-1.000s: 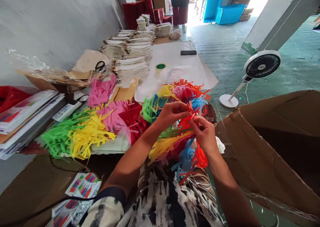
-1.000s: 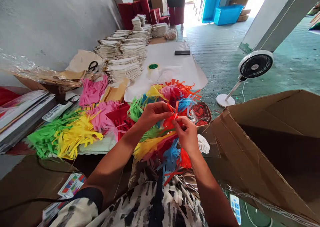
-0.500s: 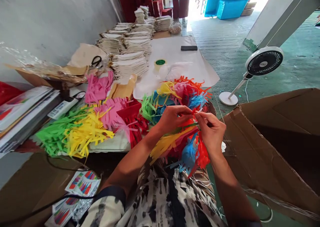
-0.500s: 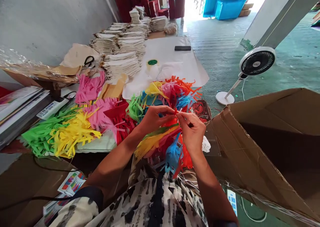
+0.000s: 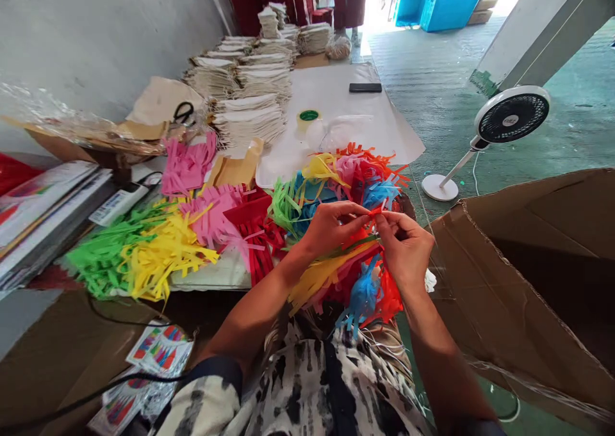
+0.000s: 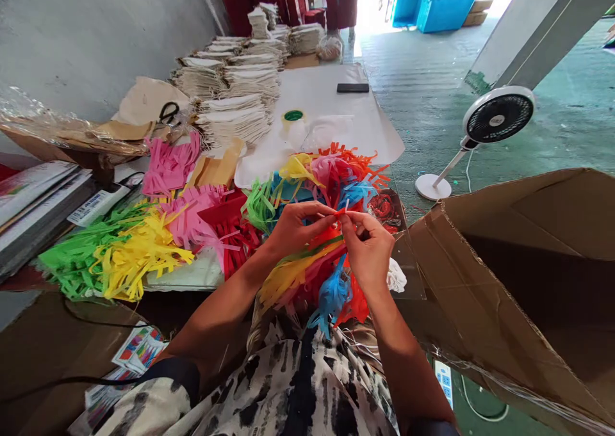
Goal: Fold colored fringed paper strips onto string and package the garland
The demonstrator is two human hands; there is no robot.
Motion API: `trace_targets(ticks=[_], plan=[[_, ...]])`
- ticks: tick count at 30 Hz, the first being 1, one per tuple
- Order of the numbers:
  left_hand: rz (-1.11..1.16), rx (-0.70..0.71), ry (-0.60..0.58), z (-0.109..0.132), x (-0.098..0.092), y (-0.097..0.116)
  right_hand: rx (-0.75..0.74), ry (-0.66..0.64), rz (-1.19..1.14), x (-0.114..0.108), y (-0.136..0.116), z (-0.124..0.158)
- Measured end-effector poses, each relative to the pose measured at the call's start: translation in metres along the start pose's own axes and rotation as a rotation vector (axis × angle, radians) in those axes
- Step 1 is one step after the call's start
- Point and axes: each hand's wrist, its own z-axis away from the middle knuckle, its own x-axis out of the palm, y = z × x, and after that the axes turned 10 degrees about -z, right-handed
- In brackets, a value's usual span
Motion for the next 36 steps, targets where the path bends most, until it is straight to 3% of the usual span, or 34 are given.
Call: trace_targets(ticks=[3,9,14,20,29,33,36], plan=[[0.038,-0.023,0.028,0.001,0.004,0.001,0.02,0.013,0.021,0.004,-0.002,-0.001],[0.355,-0.195,-0.106,0.0,0.005,-0.001,0.074,-0.011,0.027,0.005,-0.006,-0.005],[0.358,-0.241,-0.076,-0.007,-0.001,-0.009,0.093,-0.048,0.06,0.001,-0.011,-0.001],[0.146,-0.177,-0.045,-0.009,-0.002,-0.012,0.148,-0.221,0.089,0.0,-0.015,-0.001],[-0.1,0.148,-0.007,-0.004,-0.005,-0.002,0.133,-0.212,0.094,-0.004,-0.011,-0.003],[0.023,0.016,0.038,-0.006,-0.003,-0.004,0.143,-0.216,0.089,-0.006,-0.012,-0.001],[0.198,-0.101,-0.002,-0.007,-0.001,-0.004,0.131,-0.215,0.087,-0.006,-0.013,0.0]])
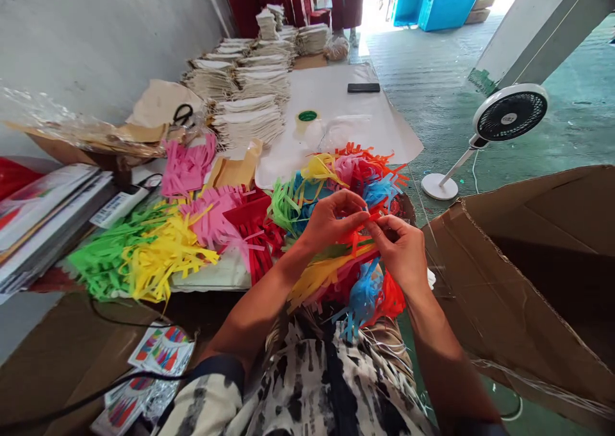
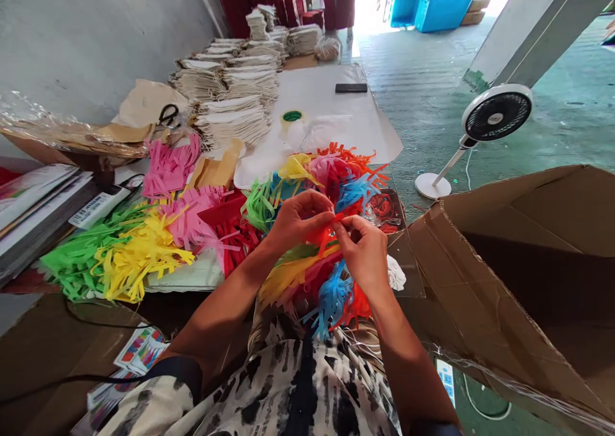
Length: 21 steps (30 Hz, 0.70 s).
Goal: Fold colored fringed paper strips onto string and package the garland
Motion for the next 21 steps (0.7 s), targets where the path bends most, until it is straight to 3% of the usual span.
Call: trace_targets(ticks=[4,11,16,21], plan=[[0.055,-0.026,-0.048,0.001,0.002,0.004,-0.017,-0.004,0.003,0.0,-0.001,0.002],[-0.152,0.105,0.055,0.008,0.011,0.009,0.012,-0.011,-0.11,-0.002,0.0,0.008],[-0.26,0.175,0.012,0.012,0.013,0.007,-0.036,0.055,-0.117,-0.002,0.001,0.008],[-0.184,0.137,-0.059,0.013,0.013,0.007,-0.165,0.072,-0.107,-0.005,0.008,0.005]])
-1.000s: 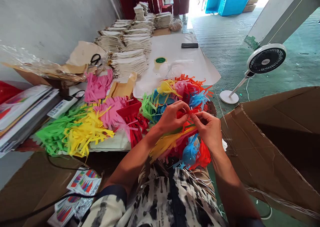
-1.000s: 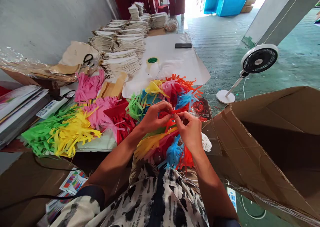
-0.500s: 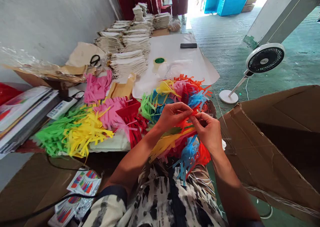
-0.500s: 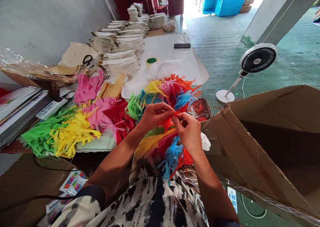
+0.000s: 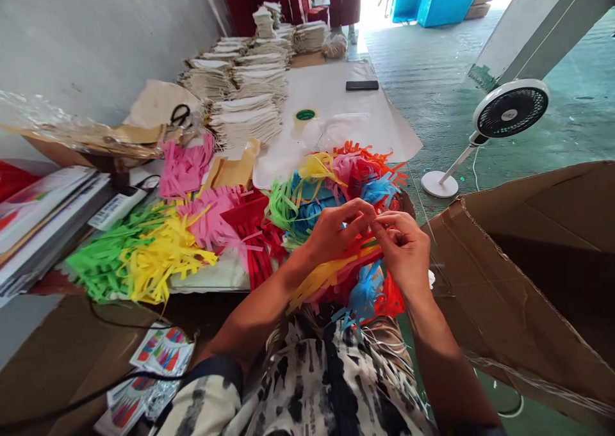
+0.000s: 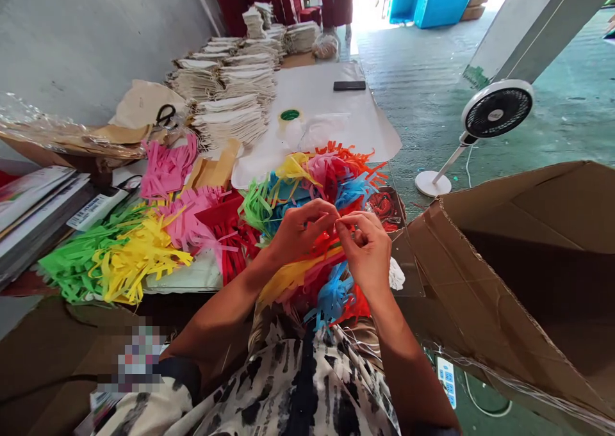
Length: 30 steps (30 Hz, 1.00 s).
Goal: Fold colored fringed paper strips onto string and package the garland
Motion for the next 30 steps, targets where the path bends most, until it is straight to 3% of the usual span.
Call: trace_targets(ticks=[4,8,12,16,20,25,30], plan=[[0.103,-0.057,-0.141,-0.001,-0.003,0.003,0.069,0.08,-0.042,-0.004,0.003,0.0],[0.075,-0.1,-0.249,0.001,-0.012,0.005,0.17,0.104,-0.204,-0.006,0.007,0.001],[-0.004,-0.101,-0.375,0.0,-0.026,-0.007,0.194,0.166,-0.362,-0.008,0.011,0.004],[-0.544,-0.146,-0.317,-0.005,-0.034,-0.02,0.217,0.2,-0.402,-0.008,0.011,0.008],[-1.048,-0.217,-0.235,-0.012,-0.018,-0.014,0.237,0.164,-0.391,-0.005,0.012,0.011],[-1.156,-0.228,-0.245,-0.023,0.012,-0.015,0.267,0.146,-0.364,-0.003,0.018,0.01],[-1.179,-0.222,-0.246,-0.023,0.01,-0.013,0.155,0.134,-0.241,-0.004,0.018,0.009]])
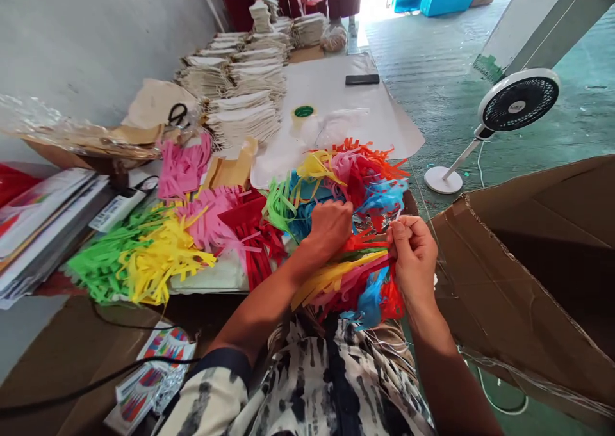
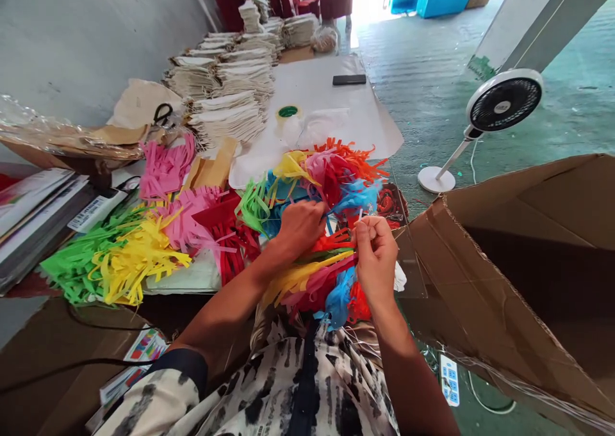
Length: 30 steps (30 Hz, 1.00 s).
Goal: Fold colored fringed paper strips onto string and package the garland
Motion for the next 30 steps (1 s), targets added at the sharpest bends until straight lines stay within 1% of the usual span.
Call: trace_targets(ticks=[3,6,7,9,11,13,16,18,19,21,23,27,30], plan=[[-0.018,0.007,0.112,0.01,-0.016,-0.008,-0.108,-0.003,0.144,0.002,-0.003,-0.001],[0.053,0.067,0.278,0.02,-0.031,-0.016,-0.226,-0.048,0.221,0.005,-0.005,-0.003],[0.124,0.112,0.335,0.024,-0.035,-0.017,-0.264,-0.079,0.246,0.007,-0.006,-0.003],[0.349,0.207,0.428,0.03,-0.041,-0.019,-0.303,-0.158,0.298,0.01,-0.007,-0.003],[0.64,0.242,0.466,0.035,-0.045,-0.02,-0.279,-0.237,0.303,0.012,-0.008,-0.002],[0.92,0.203,0.435,0.039,-0.047,-0.019,-0.194,-0.291,0.217,0.015,-0.008,-0.001],[1.271,0.16,0.26,0.04,-0.047,-0.021,-0.02,-0.302,0.018,0.017,-0.008,0.0],[1.456,0.149,0.152,0.038,-0.043,-0.023,0.055,-0.303,-0.075,0.018,-0.008,-0.001],[1.526,0.138,0.122,0.037,-0.04,-0.024,0.077,-0.307,-0.108,0.018,-0.009,-0.001],[1.611,0.109,0.096,0.035,-0.036,-0.027,0.122,-0.313,-0.167,0.019,-0.01,-0.003],[1.643,0.097,0.086,0.033,-0.032,-0.029,0.199,-0.316,-0.224,0.019,-0.012,-0.003],[1.67,0.12,0.072,0.032,-0.029,-0.032,0.372,-0.342,-0.319,0.022,-0.017,-0.004],[1.688,0.125,0.039,0.032,-0.028,-0.033,0.426,-0.353,-0.355,0.024,-0.019,-0.004]])
